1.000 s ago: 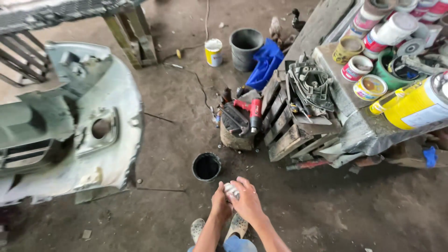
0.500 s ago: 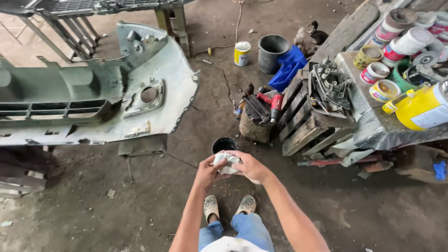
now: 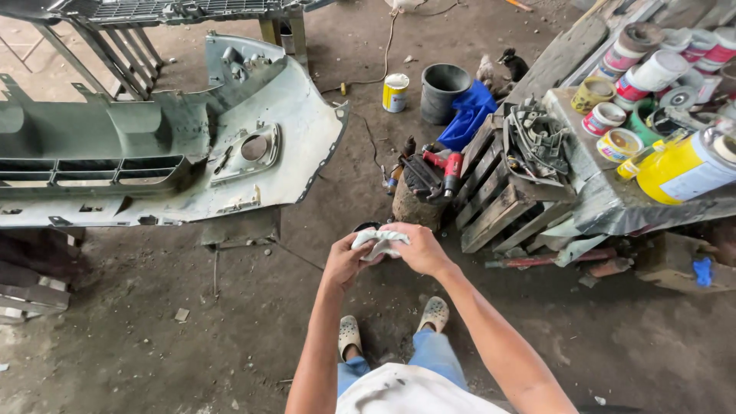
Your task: The person kneads a white putty-like substance in their hands, then walks to a car bumper and applies the substance to a damaged area on the bumper's surface.
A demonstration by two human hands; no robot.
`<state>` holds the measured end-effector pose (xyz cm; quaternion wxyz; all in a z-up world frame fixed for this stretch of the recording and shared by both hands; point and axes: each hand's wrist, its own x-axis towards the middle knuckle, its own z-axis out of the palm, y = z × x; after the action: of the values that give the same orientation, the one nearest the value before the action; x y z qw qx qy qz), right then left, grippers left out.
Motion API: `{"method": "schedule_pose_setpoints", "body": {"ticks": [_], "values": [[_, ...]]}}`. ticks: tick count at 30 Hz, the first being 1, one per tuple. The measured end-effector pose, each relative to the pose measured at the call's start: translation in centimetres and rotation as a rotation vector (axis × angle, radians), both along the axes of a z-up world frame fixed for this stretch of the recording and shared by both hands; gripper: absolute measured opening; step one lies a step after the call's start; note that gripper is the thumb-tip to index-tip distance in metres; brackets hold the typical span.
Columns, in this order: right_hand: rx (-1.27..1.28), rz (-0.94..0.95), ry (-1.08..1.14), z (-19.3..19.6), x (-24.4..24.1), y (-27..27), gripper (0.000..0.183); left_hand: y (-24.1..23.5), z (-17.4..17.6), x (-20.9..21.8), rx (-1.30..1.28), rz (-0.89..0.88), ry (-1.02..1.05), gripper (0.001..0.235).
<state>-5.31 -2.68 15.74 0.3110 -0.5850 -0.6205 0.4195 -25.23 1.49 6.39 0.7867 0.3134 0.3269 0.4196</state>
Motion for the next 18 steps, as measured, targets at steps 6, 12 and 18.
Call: {"method": "schedule_pose_setpoints", "body": {"ticks": [6,12,18], "values": [[-0.222,-0.045,0.737,-4.0,2.9,-1.2,0.082,-2.5,0.9,6.0,-0.11,-0.053,-0.163,0.048],[-0.266,-0.203,0.826,-5.8,4.3,-5.0,0.081,-4.8,-4.1,10.6,0.049,0.201,0.195,0.034],[0.125,-0.17,0.097,-4.0,4.7,-7.1,0.065,-5.4,-2.4,8.4,0.088,0.125,0.126,0.026]]}}
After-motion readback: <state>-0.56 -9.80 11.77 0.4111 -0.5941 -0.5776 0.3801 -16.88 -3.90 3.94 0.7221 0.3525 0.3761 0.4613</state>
